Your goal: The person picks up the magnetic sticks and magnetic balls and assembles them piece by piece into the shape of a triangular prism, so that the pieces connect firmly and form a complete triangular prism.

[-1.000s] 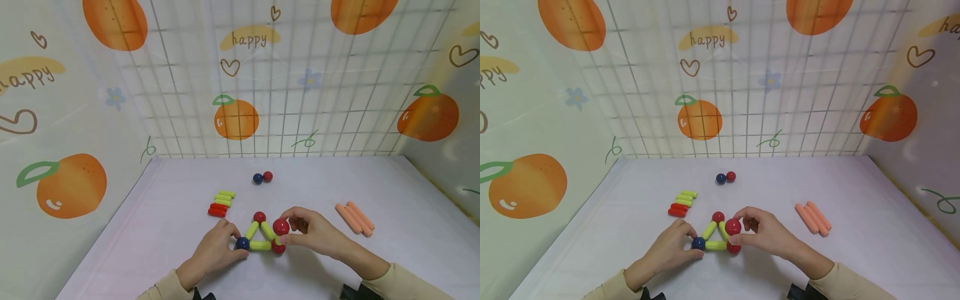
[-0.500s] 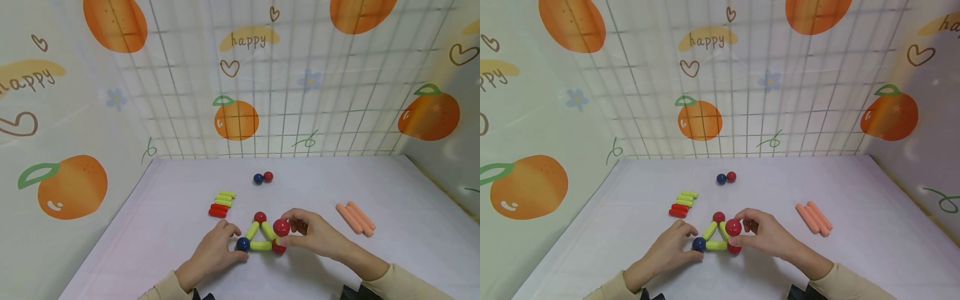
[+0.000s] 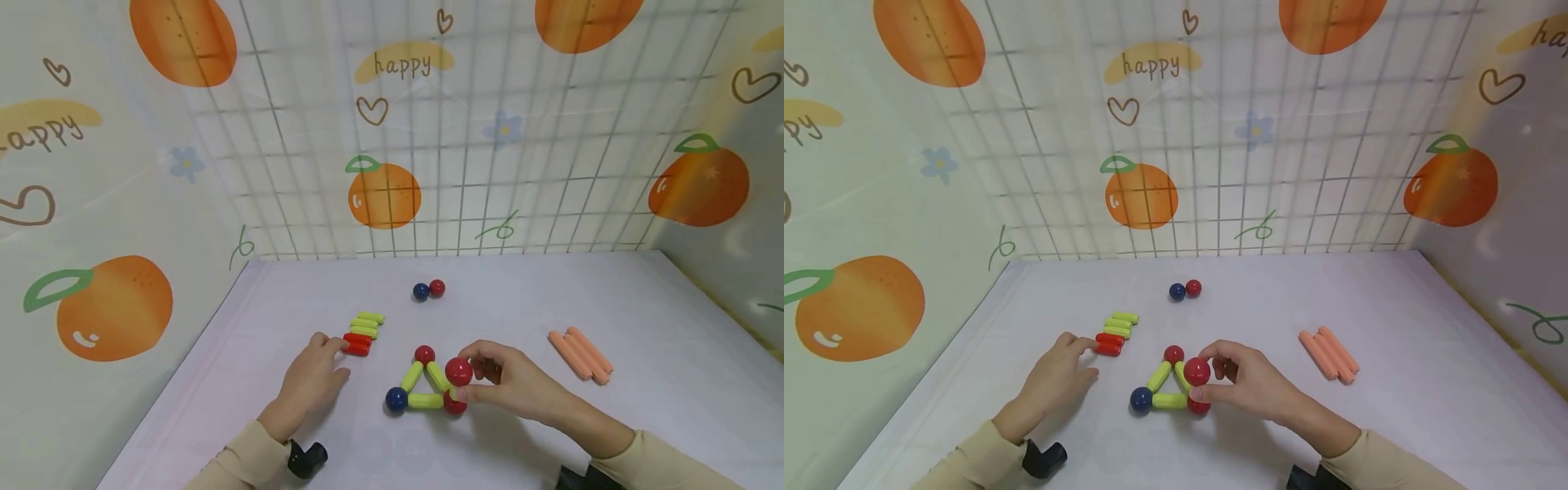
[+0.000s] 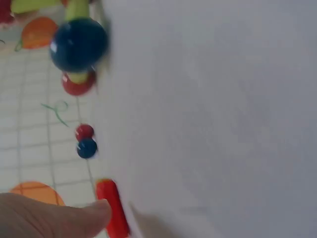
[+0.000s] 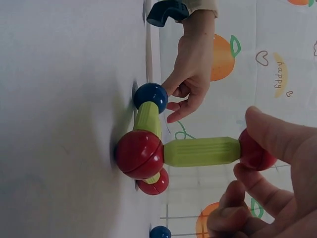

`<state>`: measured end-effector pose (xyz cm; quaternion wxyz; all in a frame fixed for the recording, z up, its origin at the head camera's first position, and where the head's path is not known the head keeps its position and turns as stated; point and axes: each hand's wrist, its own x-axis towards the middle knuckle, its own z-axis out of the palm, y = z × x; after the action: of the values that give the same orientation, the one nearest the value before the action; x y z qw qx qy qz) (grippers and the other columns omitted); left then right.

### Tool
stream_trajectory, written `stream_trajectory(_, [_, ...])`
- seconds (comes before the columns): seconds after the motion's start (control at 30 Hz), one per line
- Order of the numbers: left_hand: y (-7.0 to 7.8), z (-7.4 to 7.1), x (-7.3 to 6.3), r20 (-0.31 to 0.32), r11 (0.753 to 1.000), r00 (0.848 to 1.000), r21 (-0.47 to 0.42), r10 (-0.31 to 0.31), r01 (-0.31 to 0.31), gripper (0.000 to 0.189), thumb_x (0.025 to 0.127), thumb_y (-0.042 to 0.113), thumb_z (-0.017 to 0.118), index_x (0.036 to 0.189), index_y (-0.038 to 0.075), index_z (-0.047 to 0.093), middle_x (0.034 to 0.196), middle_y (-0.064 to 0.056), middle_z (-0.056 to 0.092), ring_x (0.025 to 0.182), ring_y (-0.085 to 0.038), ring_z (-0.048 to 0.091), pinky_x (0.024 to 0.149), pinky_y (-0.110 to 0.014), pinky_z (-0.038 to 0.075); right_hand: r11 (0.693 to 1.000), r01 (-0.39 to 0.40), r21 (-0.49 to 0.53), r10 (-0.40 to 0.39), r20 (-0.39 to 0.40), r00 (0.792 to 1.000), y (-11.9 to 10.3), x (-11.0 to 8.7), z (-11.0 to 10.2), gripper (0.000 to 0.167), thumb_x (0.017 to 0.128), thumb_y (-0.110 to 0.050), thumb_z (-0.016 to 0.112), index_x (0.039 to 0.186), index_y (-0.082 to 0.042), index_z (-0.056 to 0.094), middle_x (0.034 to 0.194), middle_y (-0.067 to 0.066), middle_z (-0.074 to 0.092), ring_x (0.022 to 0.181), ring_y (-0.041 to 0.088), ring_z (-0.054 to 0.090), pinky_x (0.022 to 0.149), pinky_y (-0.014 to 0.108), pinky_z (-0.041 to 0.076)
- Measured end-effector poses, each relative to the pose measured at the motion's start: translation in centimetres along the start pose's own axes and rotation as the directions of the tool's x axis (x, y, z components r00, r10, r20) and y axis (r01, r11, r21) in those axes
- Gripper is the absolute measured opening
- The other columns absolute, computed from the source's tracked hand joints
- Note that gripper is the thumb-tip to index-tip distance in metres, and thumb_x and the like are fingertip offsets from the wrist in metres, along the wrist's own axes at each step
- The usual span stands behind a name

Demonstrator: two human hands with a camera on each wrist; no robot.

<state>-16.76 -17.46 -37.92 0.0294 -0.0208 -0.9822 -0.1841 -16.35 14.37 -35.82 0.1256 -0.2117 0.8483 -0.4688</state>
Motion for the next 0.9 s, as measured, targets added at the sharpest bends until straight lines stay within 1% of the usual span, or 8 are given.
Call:
stream_trajectory(0.13, [-0.8,0.3,0.7,-0.030,0.999,0.999,0.038,0.040,-0.039,0.039,0.085,0.013,0.074,0.122,0.010,0.064,0.103,-0.009,0.054,0.070,-0.015,0.049,0.061,-0.026,0.042,1.000,0.001,0.000,-0.001,-0.004,1.000,-0.2,0.0,0.0,0.038,0.080,-0.034,0.081,0.110,-0.016,0.065,0.094,0.010,0.057,0.085,0.023,0.050,0.064,0.023,0.040])
stream_trajectory(0.23, [-1.2,0.5,1.3,-0.044,0.996,0.997,0.066,0.070,-0.067,0.037,0.085,0.014,0.074,0.121,0.010,0.065,0.102,-0.010,0.054,0.070,-0.016,0.050,0.061,-0.027,0.043,1.000,0.000,0.005,0.000,-0.005,1.000,-0.3,0.0,-0.1,0.038,0.080,-0.033,0.081,0.110,-0.016,0.065,0.094,0.009,0.057,0.086,0.024,0.050,0.065,0.023,0.040])
stream_trajectory(0.27, [-1.3,0.5,1.5,-0.044,0.995,0.997,0.068,0.070,-0.067,0.037,0.085,0.014,0.074,0.121,0.010,0.065,0.102,-0.010,0.054,0.069,-0.016,0.050,0.061,-0.027,0.043,1.000,-0.002,0.006,0.002,-0.005,1.000,-0.3,0.0,-0.1,0.038,0.080,-0.033,0.081,0.110,-0.016,0.065,0.094,0.008,0.057,0.086,0.024,0.050,0.065,0.023,0.040])
stream_trajectory(0.4, [-1.4,0.6,2.1,-0.034,0.997,0.998,0.061,0.053,-0.051,0.035,0.086,0.016,0.074,0.118,0.011,0.065,0.102,-0.011,0.054,0.069,-0.016,0.049,0.061,-0.027,0.043,1.000,-0.003,0.007,0.003,-0.010,1.000,-0.4,0.0,0.0,0.038,0.080,-0.033,0.081,0.110,-0.016,0.065,0.094,0.008,0.056,0.086,0.024,0.049,0.064,0.022,0.041])
stream_trajectory(0.53, [-1.5,0.9,2.5,-0.029,0.997,0.999,0.070,0.035,-0.033,0.030,0.085,0.018,0.075,0.111,0.009,0.063,0.102,-0.011,0.055,0.068,-0.017,0.049,0.062,-0.028,0.045,1.000,-0.007,0.011,0.007,-0.008,1.000,-0.2,0.0,0.0,0.039,0.079,-0.033,0.081,0.110,-0.016,0.065,0.092,0.009,0.056,0.085,0.023,0.050,0.065,0.022,0.041])
stream_trajectory(0.67, [-1.7,1.3,2.7,-0.027,0.996,0.999,0.083,0.020,-0.018,0.026,0.083,0.017,0.077,0.101,0.009,0.060,0.096,-0.010,0.053,0.065,-0.017,0.048,0.060,-0.027,0.043,1.000,-0.013,0.013,0.013,-0.004,1.000,0.0,0.0,0.1,0.039,0.079,-0.033,0.082,0.109,-0.015,0.065,0.093,0.009,0.056,0.087,0.024,0.050,0.065,0.023,0.041])
stream_trajectory(0.77, [-1.6,1.3,2.8,-0.019,0.996,1.000,0.087,0.004,-0.002,0.024,0.082,0.018,0.078,0.094,0.010,0.058,0.089,-0.008,0.051,0.064,-0.017,0.047,0.058,-0.026,0.040,1.000,-0.009,0.006,0.009,-0.005,1.000,0.0,0.0,0.2,0.038,0.079,-0.033,0.081,0.109,-0.016,0.065,0.093,0.010,0.057,0.086,0.024,0.050,0.065,0.023,0.041])
stream_trajectory(0.9, [-1.5,1.2,2.8,0.011,0.996,1.000,0.086,-0.021,0.020,0.025,0.082,0.021,0.078,0.091,0.010,0.057,0.080,-0.005,0.051,0.065,-0.017,0.047,0.057,-0.026,0.038,1.000,0.000,-0.005,0.000,-0.008,1.000,0.0,0.0,0.2,0.037,0.080,-0.032,0.081,0.109,-0.017,0.065,0.093,0.009,0.057,0.084,0.022,0.050,0.064,0.023,0.040])
